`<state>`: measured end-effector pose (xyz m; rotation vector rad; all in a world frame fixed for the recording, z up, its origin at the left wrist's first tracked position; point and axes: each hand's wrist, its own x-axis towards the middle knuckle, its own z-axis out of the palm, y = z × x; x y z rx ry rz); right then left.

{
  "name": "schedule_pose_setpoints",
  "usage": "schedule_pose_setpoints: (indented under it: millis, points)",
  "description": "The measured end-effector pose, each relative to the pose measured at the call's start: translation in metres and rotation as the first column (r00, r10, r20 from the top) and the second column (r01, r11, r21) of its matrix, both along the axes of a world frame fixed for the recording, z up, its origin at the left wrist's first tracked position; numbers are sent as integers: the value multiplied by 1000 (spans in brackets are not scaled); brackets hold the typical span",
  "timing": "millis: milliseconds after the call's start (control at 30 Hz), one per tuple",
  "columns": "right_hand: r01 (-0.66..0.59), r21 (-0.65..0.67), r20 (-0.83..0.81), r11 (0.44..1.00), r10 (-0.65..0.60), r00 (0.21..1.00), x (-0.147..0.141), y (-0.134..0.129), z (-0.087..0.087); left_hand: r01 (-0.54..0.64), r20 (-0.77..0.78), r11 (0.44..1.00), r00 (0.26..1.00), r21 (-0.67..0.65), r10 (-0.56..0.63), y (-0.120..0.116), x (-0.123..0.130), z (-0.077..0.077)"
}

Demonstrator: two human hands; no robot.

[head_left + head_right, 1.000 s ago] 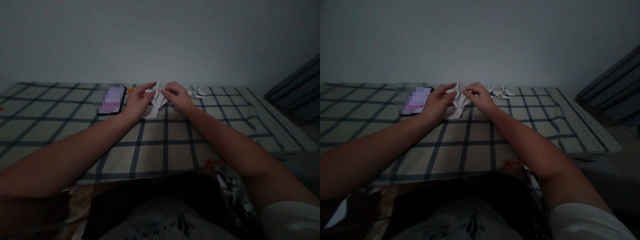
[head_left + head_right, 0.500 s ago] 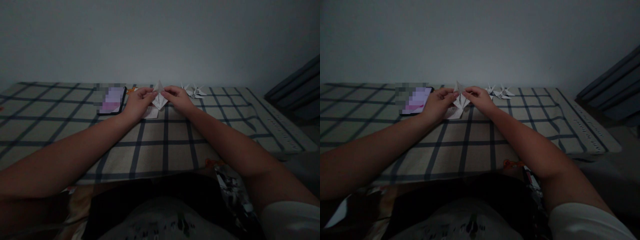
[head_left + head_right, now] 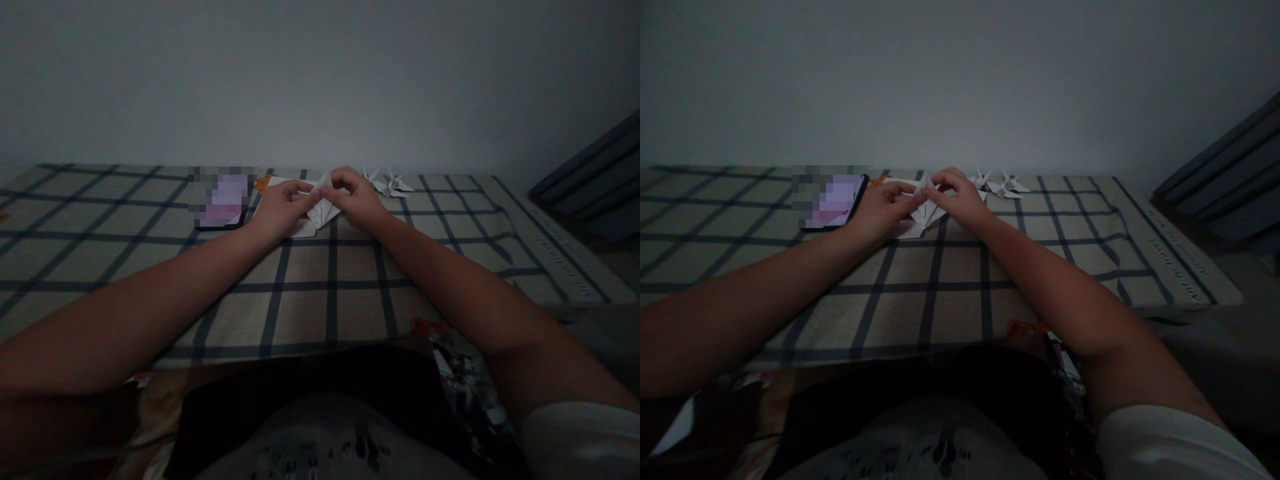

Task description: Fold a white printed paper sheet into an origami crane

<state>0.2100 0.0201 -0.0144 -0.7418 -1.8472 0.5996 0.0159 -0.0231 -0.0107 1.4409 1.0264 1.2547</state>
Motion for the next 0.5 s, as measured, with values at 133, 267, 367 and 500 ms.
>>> schedule_pose_setpoints:
  millis: [133, 267, 367, 500]
  points:
    - [13, 37, 9, 999, -13, 1000, 2, -1, 2, 17, -24, 1000, 1000, 1, -17, 1, 1, 0]
    - [7, 29, 18, 1000, -8, 1000, 2, -2, 2, 26, -18, 999, 1000, 42, -25, 4, 1, -1]
    - [-21, -5, 1, 1000, 21, 1000, 1, -2, 1, 0, -59, 995, 998, 100, 6, 5, 0, -2]
    - [-32, -36, 13, 999, 32, 999, 0, -4, 3, -6, -146, 986, 989, 166, 31, 3, -2, -2]
